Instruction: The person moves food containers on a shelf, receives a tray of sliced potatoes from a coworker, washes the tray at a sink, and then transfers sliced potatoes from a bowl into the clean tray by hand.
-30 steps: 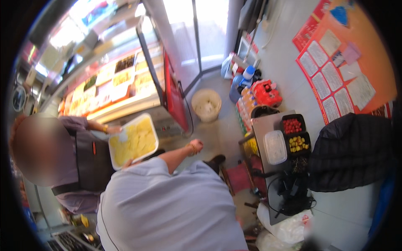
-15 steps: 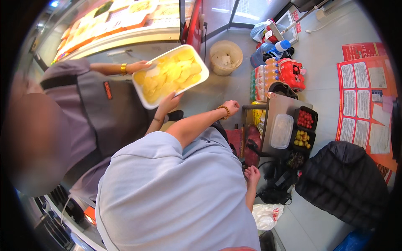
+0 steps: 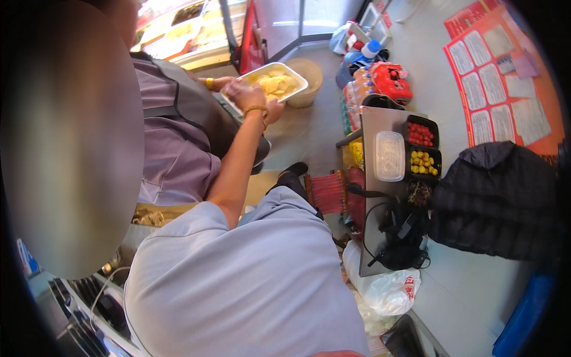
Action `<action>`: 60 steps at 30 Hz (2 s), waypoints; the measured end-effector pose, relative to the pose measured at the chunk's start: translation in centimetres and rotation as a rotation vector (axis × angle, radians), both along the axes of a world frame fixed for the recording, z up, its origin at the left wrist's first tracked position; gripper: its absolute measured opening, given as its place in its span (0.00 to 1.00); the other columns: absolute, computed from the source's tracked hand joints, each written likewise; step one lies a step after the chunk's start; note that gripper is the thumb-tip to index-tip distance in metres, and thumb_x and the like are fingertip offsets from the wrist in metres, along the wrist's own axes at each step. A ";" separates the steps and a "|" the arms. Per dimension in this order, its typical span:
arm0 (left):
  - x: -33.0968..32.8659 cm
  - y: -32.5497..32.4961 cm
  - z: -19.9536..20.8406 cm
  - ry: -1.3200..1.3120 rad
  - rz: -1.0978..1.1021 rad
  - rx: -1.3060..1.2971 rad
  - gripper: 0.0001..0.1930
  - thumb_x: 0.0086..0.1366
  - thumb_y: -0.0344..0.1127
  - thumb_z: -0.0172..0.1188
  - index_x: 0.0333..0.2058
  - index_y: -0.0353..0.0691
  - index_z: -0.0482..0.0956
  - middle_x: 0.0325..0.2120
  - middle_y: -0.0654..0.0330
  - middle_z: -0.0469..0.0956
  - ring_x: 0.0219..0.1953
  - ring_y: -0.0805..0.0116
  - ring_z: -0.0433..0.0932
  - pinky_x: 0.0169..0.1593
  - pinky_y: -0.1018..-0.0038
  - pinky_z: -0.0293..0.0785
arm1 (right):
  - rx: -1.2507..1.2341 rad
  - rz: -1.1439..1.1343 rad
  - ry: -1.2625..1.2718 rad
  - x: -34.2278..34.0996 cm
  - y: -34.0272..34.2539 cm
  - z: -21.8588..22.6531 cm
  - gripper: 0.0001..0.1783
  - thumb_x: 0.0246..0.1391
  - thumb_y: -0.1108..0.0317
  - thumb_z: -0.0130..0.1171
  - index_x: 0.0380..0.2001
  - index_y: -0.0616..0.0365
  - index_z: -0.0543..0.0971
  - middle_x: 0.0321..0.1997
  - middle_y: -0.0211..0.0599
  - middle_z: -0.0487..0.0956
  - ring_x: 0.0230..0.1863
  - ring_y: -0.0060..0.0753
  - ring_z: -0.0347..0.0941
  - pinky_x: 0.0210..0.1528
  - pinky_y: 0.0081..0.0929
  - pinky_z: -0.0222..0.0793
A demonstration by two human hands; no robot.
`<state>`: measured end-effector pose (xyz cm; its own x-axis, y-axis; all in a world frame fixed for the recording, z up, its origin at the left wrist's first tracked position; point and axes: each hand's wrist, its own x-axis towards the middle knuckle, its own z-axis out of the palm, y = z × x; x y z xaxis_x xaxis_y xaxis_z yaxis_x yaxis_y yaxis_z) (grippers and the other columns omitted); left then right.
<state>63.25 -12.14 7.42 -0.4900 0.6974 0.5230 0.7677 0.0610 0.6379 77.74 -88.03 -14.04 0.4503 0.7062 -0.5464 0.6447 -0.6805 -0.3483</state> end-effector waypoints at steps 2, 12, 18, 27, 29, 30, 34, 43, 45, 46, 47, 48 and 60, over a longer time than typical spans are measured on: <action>-0.7 0.7 -3.1 -0.013 0.068 -0.415 0.16 0.53 0.29 0.59 0.42 0.34 0.71 0.41 0.50 0.71 0.46 0.55 0.71 0.53 0.63 0.67 | -0.050 -0.080 -0.043 -0.7 -0.7 1.0 0.08 0.42 0.67 0.62 0.20 0.59 0.76 0.22 0.49 0.75 0.24 0.52 0.72 0.29 0.41 0.69; 1.7 2.0 -6.1 -0.413 -0.469 -0.965 0.17 0.60 0.37 0.54 0.44 0.30 0.71 0.41 0.51 0.73 0.42 0.60 0.74 0.47 0.66 0.70 | 0.322 -1.258 0.599 -1.2 11.7 11.0 0.07 0.49 0.69 0.57 0.31 0.60 0.76 0.29 0.37 0.77 0.30 0.33 0.75 0.31 0.28 0.72; -1.5 1.5 -3.6 -1.058 -0.351 -0.669 0.20 0.64 0.42 0.51 0.45 0.28 0.71 0.41 0.51 0.75 0.39 0.63 0.75 0.44 0.69 0.71 | 0.332 -1.251 0.648 -1.6 13.8 11.8 0.07 0.51 0.70 0.56 0.34 0.59 0.76 0.27 0.33 0.76 0.28 0.27 0.74 0.30 0.23 0.72; 2.4 -6.0 6.2 -1.066 -0.729 -0.586 0.27 0.70 0.51 0.45 0.48 0.26 0.72 0.38 0.55 0.77 0.36 0.69 0.76 0.39 0.72 0.72 | 0.591 -1.127 0.544 6.3 20.0 12.7 0.11 0.55 0.66 0.59 0.39 0.60 0.77 0.30 0.32 0.78 0.27 0.22 0.75 0.27 0.19 0.72; 5.7 -8.4 11.4 -1.005 -0.926 -0.543 0.27 0.70 0.51 0.46 0.48 0.27 0.72 0.36 0.56 0.77 0.35 0.70 0.75 0.39 0.73 0.71 | 0.644 -1.106 0.488 8.0 21.6 14.7 0.11 0.55 0.67 0.58 0.40 0.61 0.77 0.30 0.33 0.78 0.28 0.21 0.76 0.28 0.18 0.72; 6.7 -9.3 13.6 -0.980 -1.061 -0.579 0.26 0.70 0.51 0.47 0.48 0.28 0.72 0.35 0.57 0.76 0.36 0.71 0.75 0.40 0.74 0.71 | 0.664 -1.101 0.448 8.5 21.8 15.4 0.11 0.55 0.67 0.58 0.39 0.61 0.77 0.31 0.33 0.79 0.28 0.22 0.76 0.28 0.18 0.72; 9.6 -12.8 19.8 -0.835 -1.384 -0.628 0.22 0.72 0.47 0.45 0.47 0.30 0.73 0.36 0.58 0.75 0.39 0.73 0.73 0.43 0.75 0.70 | 0.585 -1.142 0.380 7.4 21.7 16.5 0.13 0.57 0.67 0.56 0.43 0.61 0.76 0.35 0.36 0.80 0.33 0.26 0.77 0.32 0.22 0.74; 16.8 -21.6 26.2 -0.524 -1.640 -0.896 0.27 0.72 0.50 0.42 0.54 0.28 0.66 0.48 0.55 0.72 0.48 0.67 0.70 0.52 0.73 0.66 | 0.243 -1.672 0.251 -10.6 9.6 9.7 0.13 0.55 0.67 0.54 0.42 0.62 0.76 0.35 0.39 0.80 0.34 0.33 0.78 0.34 0.28 0.76; 18.7 -24.5 27.3 -0.453 -1.632 -0.957 0.29 0.72 0.52 0.41 0.55 0.28 0.65 0.50 0.55 0.71 0.50 0.66 0.70 0.53 0.72 0.65 | 0.168 -1.862 0.256 -16.7 7.7 7.7 0.12 0.55 0.67 0.54 0.41 0.62 0.76 0.35 0.40 0.80 0.33 0.33 0.78 0.34 0.28 0.76; 19.3 -25.9 27.8 -0.441 -1.625 -0.980 0.29 0.72 0.52 0.40 0.56 0.28 0.64 0.51 0.54 0.70 0.51 0.66 0.69 0.54 0.72 0.65 | 0.145 -1.948 0.253 -19.1 6.7 7.2 0.12 0.54 0.68 0.54 0.40 0.62 0.77 0.34 0.40 0.80 0.33 0.34 0.78 0.34 0.29 0.76; 20.1 -27.6 27.8 -0.397 -1.621 -1.030 0.30 0.72 0.53 0.40 0.57 0.28 0.63 0.52 0.54 0.70 0.52 0.66 0.69 0.55 0.72 0.64 | 0.108 -2.053 0.261 -22.7 6.3 6.4 0.12 0.54 0.68 0.54 0.40 0.62 0.77 0.34 0.40 0.80 0.33 0.34 0.78 0.34 0.29 0.76; 20.3 -29.4 28.0 -0.358 -1.605 -1.061 0.31 0.72 0.54 0.40 0.57 0.28 0.62 0.53 0.54 0.70 0.53 0.65 0.68 0.56 0.72 0.64 | 0.077 -2.129 0.278 -25.4 6.1 5.6 0.12 0.54 0.68 0.54 0.39 0.63 0.77 0.34 0.40 0.80 0.32 0.35 0.78 0.34 0.29 0.76; 21.2 -52.2 24.7 -0.167 -2.520 -1.449 0.33 0.71 0.57 0.38 0.61 0.33 0.58 0.57 0.54 0.67 0.55 0.60 0.69 0.58 0.66 0.64 | 0.253 -2.572 0.297 -32.6 -2.5 -2.5 0.10 0.50 0.69 0.54 0.32 0.65 0.78 0.30 0.42 0.80 0.30 0.39 0.78 0.33 0.33 0.75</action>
